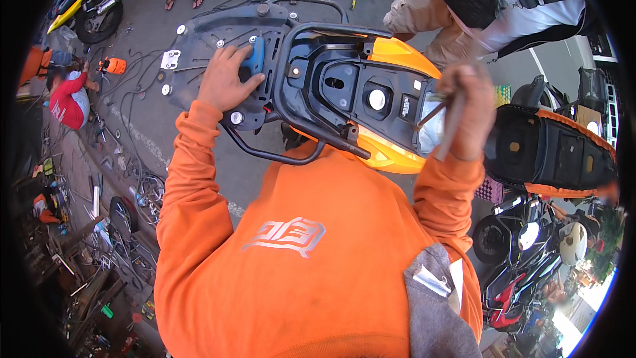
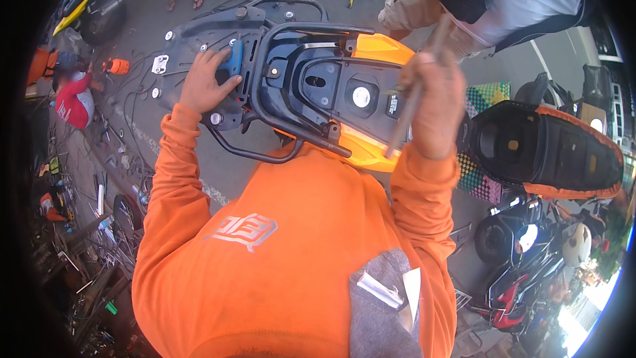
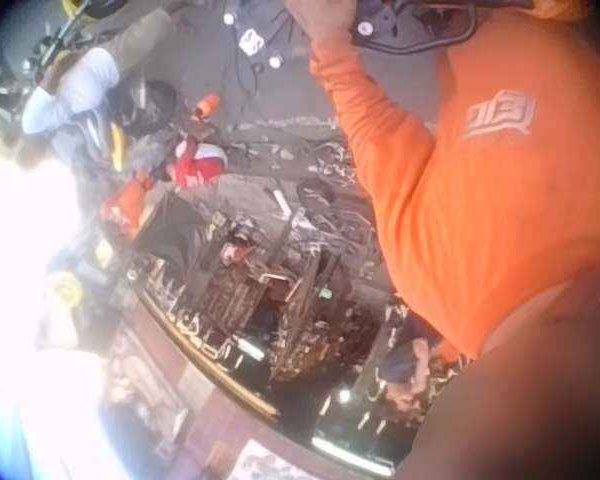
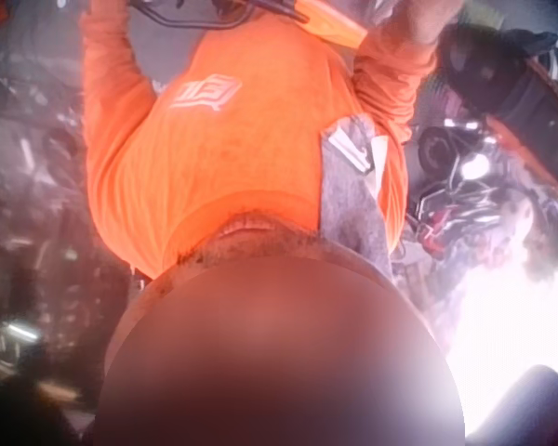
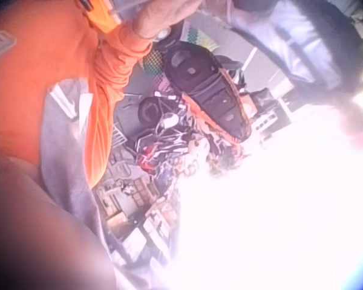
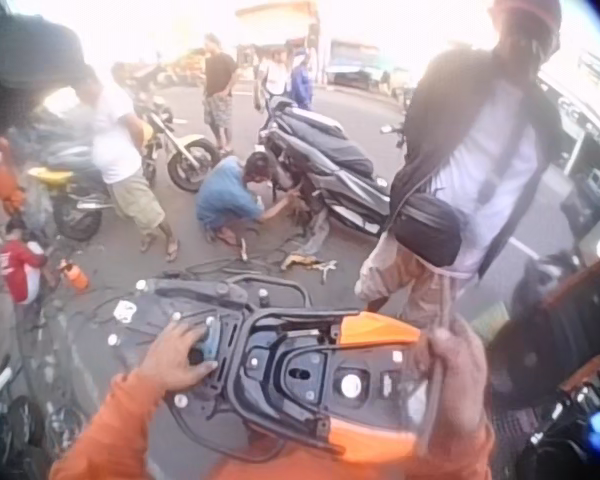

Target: The person uses a screwdriver to remove bolts from a motorcycle floorboard and detaches the floorboard with an attached metal frame. They then carry the assembly to a workbench and place it on a vise for further work.

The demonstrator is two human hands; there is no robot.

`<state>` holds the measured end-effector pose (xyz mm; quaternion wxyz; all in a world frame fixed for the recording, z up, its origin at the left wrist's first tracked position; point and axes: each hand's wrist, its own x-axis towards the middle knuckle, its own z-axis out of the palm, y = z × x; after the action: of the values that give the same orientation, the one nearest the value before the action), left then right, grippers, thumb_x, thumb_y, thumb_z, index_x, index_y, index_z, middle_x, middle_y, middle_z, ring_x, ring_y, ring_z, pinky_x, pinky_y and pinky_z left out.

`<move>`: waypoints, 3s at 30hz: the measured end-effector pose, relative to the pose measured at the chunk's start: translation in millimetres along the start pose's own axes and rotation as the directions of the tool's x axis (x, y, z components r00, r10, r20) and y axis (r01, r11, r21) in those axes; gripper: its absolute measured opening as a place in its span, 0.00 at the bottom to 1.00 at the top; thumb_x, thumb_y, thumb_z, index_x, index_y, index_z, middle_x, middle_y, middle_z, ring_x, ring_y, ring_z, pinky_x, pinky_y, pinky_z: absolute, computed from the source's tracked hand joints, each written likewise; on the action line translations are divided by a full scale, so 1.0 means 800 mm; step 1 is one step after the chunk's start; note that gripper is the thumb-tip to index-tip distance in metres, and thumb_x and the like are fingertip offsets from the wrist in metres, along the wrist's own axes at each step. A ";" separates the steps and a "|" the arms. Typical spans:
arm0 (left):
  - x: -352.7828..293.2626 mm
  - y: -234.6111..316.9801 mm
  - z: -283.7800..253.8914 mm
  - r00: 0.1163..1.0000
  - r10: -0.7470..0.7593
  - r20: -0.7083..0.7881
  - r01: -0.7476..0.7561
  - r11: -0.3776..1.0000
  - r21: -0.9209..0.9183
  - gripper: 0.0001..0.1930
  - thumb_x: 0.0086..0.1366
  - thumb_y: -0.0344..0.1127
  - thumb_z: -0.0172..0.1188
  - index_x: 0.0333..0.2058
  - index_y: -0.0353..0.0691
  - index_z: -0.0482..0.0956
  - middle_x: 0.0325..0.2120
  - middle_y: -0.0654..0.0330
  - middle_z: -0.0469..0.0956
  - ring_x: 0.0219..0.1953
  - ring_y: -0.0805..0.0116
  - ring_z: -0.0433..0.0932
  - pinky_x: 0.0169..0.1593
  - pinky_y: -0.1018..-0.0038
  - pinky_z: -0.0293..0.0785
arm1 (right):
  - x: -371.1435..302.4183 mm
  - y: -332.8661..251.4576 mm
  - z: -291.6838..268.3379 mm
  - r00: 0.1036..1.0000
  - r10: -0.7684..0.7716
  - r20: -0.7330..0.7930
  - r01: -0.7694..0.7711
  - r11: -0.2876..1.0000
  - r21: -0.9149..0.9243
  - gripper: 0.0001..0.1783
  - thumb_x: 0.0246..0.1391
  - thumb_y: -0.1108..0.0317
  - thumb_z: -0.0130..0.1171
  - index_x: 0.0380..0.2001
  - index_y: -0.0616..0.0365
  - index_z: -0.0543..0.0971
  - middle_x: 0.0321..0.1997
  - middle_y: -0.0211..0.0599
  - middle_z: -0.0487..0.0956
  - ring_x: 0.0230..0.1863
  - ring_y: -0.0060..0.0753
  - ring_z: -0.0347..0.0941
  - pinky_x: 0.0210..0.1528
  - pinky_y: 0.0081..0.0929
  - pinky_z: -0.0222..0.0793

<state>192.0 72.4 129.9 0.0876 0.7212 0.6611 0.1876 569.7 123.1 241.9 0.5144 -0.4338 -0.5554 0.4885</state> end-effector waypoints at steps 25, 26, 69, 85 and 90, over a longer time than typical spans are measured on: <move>0.056 0.061 0.027 0.981 0.188 0.043 -0.132 0.819 -0.559 0.15 0.56 0.31 0.64 0.43 0.35 0.79 0.32 0.52 0.80 0.37 0.62 0.81 0.42 0.68 0.75 | 0.040 -0.002 0.219 0.994 -0.022 -0.107 0.085 0.779 0.622 0.09 0.61 0.65 0.54 0.30 0.58 0.68 0.26 0.32 0.71 0.25 0.24 0.66 0.33 0.23 0.65; 0.058 0.058 0.030 0.975 0.220 -0.001 -0.185 0.816 -0.548 0.14 0.56 0.31 0.64 0.42 0.36 0.79 0.31 0.52 0.80 0.36 0.61 0.81 0.42 0.68 0.75 | 0.037 -0.004 0.222 0.993 -0.048 -0.112 0.106 0.794 0.598 0.09 0.60 0.66 0.55 0.33 0.59 0.68 0.26 0.32 0.71 0.25 0.24 0.66 0.33 0.23 0.65; -0.067 -0.151 -0.040 0.055 -0.825 -0.563 0.815 0.363 -0.452 0.32 0.59 0.53 0.64 0.52 0.31 0.71 0.49 0.48 0.75 0.53 0.54 0.73 0.57 0.64 0.67 | 0.069 -0.018 0.154 0.798 -0.601 0.037 0.553 0.708 -0.439 0.37 0.48 0.63 0.63 0.56 0.71 0.60 0.51 0.48 0.68 0.59 0.48 0.63 0.63 0.41 0.51; -0.087 -0.153 0.019 0.533 -0.833 0.147 -0.160 -0.270 -0.950 0.24 0.69 0.49 0.41 0.53 0.36 0.70 0.51 0.55 0.74 0.53 0.55 0.73 0.57 0.58 0.69 | 0.092 -0.106 0.121 0.631 -0.035 0.775 0.446 0.834 -0.326 0.18 0.46 0.82 0.57 0.43 0.60 0.76 0.36 0.36 0.78 0.45 0.28 0.72 0.49 0.31 0.66; -0.087 -0.151 0.015 0.551 -0.821 0.148 -0.104 -0.244 -0.964 0.24 0.69 0.51 0.41 0.53 0.39 0.71 0.50 0.56 0.75 0.52 0.57 0.74 0.55 0.57 0.71 | 0.051 -0.078 0.124 0.404 -0.536 0.741 0.889 0.040 -0.456 0.17 0.38 0.76 0.57 0.36 0.54 0.79 0.53 0.41 0.74 0.59 0.51 0.65 0.57 0.47 0.59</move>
<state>81.1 18.9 63.0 0.4067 0.0254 0.4878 0.7720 468.7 144.2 310.4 0.3007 -0.1652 -0.9339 -0.1008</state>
